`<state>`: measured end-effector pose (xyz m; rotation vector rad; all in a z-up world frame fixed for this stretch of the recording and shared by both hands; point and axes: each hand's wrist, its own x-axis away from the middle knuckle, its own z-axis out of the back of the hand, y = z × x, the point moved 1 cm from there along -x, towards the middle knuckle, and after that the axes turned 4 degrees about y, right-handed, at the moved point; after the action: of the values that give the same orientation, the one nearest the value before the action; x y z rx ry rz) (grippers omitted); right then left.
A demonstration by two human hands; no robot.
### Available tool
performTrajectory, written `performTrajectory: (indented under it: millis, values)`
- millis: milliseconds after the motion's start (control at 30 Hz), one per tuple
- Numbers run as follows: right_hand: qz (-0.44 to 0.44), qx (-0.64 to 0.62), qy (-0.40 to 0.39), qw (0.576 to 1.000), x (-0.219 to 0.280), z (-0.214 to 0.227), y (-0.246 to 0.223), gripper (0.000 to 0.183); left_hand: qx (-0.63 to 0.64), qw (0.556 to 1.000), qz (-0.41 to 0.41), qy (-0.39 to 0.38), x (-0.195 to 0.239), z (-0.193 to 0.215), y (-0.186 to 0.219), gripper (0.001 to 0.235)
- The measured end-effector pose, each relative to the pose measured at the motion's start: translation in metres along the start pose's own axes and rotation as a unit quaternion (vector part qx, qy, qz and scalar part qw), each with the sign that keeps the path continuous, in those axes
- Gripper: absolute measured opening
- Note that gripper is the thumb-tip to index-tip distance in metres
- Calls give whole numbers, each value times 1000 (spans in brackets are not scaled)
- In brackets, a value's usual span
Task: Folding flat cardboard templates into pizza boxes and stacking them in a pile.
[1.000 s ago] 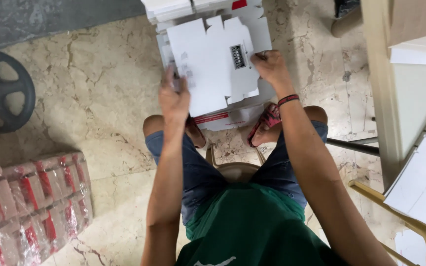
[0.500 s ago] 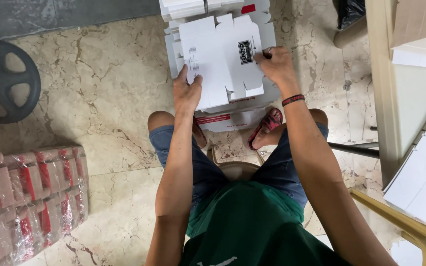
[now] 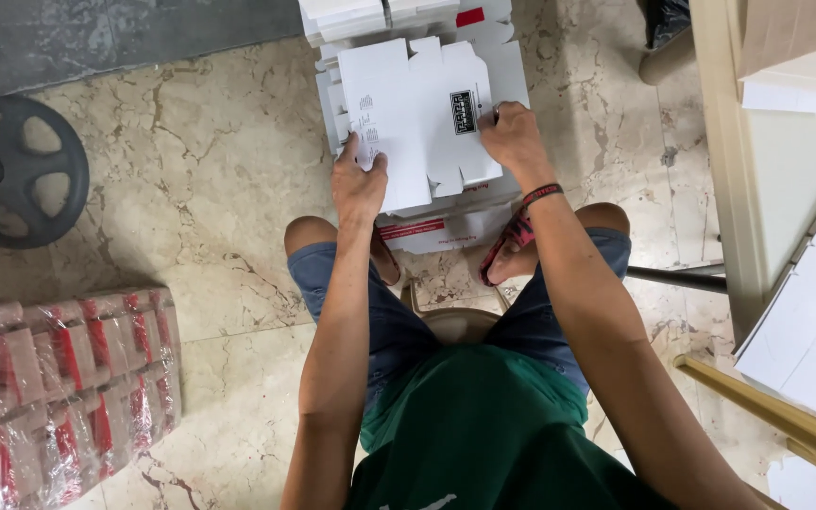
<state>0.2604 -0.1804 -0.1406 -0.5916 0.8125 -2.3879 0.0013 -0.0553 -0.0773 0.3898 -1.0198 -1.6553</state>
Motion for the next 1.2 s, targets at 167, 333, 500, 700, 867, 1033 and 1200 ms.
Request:
performTrajectory:
  millis: [167, 333, 500, 700, 867, 1033, 1200]
  values:
    - [57, 147, -9, 987, 9, 2, -12, 33, -14, 1000, -14, 5, 2, 1, 3, 65]
    - [2, 167, 41, 985, 36, 6, -35, 41, -40, 998, -48, 15, 15, 9, 12, 61]
    - [56, -218, 279, 934, 130, 28, -41, 26, -169, 961, -218, 29, 38, 30, 34, 63]
    - [-284, -553, -14, 783, 197, -79, -11, 34, -350, 866, -294, -202, 12, 10, 58, 60]
    - [-269, -663, -32, 698, 174, -98, -34, 20, -365, 843, -290, -267, -25, -18, 22, 61]
    - [-299, -747, -39, 592, 167, -110, -33, 14, -374, 842, -282, -268, -32, -23, 20, 63]
    - [-296, -762, -14, 576, 169, -127, -25, 13, -375, 840, -268, -287, -12, -9, 38, 59]
